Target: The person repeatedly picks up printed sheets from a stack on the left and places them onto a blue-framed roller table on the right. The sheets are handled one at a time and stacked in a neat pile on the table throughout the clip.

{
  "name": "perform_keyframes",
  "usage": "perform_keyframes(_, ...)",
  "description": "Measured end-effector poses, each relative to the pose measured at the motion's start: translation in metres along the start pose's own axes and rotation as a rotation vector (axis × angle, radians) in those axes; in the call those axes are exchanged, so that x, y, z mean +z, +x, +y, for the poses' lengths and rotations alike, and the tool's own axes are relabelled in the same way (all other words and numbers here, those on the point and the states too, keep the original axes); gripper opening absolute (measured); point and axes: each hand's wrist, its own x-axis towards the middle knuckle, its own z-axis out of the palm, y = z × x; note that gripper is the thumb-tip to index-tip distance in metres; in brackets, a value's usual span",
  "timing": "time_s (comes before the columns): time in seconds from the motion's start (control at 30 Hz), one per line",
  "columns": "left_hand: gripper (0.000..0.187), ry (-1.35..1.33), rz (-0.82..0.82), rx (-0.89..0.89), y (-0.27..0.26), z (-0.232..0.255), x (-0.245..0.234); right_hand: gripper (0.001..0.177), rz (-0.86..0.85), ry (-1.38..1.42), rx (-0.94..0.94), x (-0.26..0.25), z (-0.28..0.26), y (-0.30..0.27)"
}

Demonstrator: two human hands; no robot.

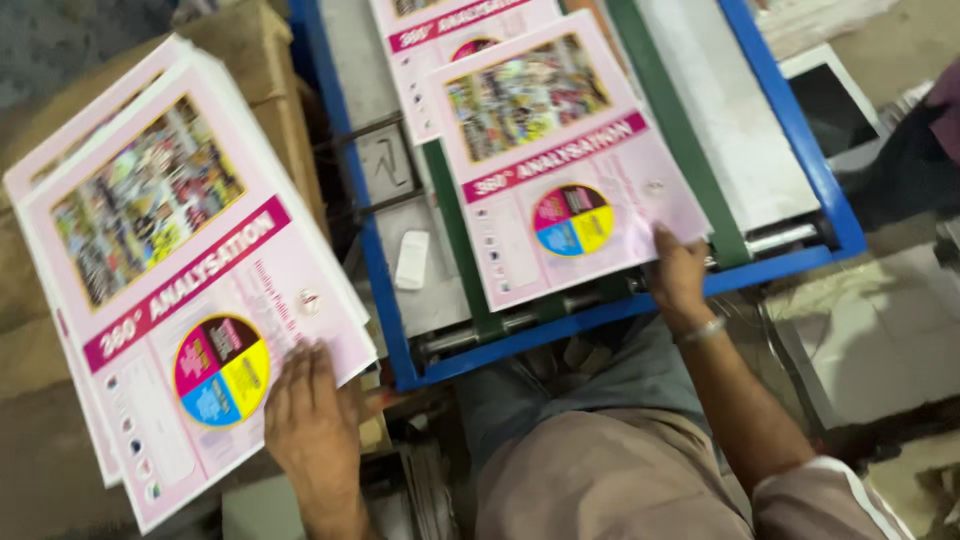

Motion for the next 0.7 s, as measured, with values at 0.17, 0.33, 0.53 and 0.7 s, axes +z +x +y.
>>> perform_keyframes(0.17,0.042,0.026,0.054,-0.033,0.004,-0.004,0.005,0.038,-0.106,0.087,-0.06,-0.027,0.02,-0.048)
perform_keyframes(0.33,0.045,0.051,0.128,-0.051,0.003,-0.001,0.007,0.039,-0.072,0.066,0.018,-0.034,0.044,-0.078)
perform_keyframes(0.53,0.043,0.025,0.093,-0.073,0.007,-0.007,0.005,0.038,-0.155,-0.02,-0.058,0.011,0.051,-0.04)
perform_keyframes(0.7,0.044,0.011,0.081,-0.085,0.01,-0.005,0.003,0.037,-0.115,-0.032,-0.006,0.056,0.055,0.013)
